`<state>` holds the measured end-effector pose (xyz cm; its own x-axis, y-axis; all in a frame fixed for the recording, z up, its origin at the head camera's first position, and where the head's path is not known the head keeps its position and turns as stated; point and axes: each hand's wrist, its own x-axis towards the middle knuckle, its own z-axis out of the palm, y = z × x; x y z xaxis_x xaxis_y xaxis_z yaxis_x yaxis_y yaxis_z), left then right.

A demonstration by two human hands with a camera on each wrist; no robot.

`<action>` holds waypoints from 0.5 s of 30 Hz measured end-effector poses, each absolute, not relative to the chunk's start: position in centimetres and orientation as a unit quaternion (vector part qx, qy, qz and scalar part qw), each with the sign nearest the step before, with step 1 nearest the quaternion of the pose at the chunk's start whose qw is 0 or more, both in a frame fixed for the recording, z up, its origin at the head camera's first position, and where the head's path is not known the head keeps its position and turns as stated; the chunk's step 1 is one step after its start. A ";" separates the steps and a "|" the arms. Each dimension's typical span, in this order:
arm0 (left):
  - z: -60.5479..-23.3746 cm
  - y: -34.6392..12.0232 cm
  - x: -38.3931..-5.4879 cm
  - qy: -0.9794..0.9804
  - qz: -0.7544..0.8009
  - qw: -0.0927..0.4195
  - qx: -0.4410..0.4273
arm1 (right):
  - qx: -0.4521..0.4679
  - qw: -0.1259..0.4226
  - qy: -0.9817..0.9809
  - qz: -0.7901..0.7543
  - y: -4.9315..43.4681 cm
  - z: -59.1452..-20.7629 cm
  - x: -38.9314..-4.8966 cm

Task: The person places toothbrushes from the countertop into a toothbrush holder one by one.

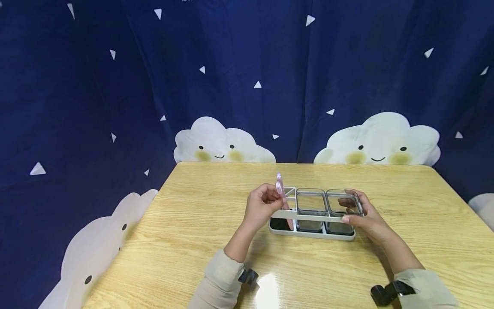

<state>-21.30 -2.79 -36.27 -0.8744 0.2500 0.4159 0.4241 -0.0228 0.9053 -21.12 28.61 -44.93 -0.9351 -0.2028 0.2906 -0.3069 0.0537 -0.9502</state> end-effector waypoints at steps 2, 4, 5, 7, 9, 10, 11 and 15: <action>-36.3 -2.9 -21.3 -0.698 -0.671 0.067 -0.240 | 0.176 0.038 -0.725 0.665 28.6 -45.0 -21.3; -36.3 -3.1 -21.2 -0.700 -0.672 0.069 -0.234 | 0.175 0.037 -0.728 0.662 28.6 -45.0 -21.4; -36.4 -3.2 -21.2 -0.699 -0.674 0.069 -0.229 | 0.174 0.034 -0.731 0.659 28.5 -45.0 -21.4; -36.4 -3.7 -21.1 -0.700 -0.676 0.074 -0.219 | 0.176 0.026 -0.736 0.653 28.2 -44.9 -21.7; -36.4 -4.3 -21.0 -0.700 -0.678 0.081 -0.208 | 0.176 0.015 -0.739 0.650 27.8 -44.7 -22.0; -36.4 -4.6 -21.0 -0.700 -0.679 0.084 -0.204 | 0.174 0.008 -0.740 0.650 27.6 -44.5 -22.2; -36.3 -5.0 -21.0 -0.701 -0.678 0.088 -0.201 | 0.172 0.004 -0.741 0.649 27.5 -44.4 -22.4; -36.0 -6.6 -21.0 -0.709 -0.671 0.102 -0.194 | 0.154 -0.016 -0.749 0.644 27.3 -43.7 -22.5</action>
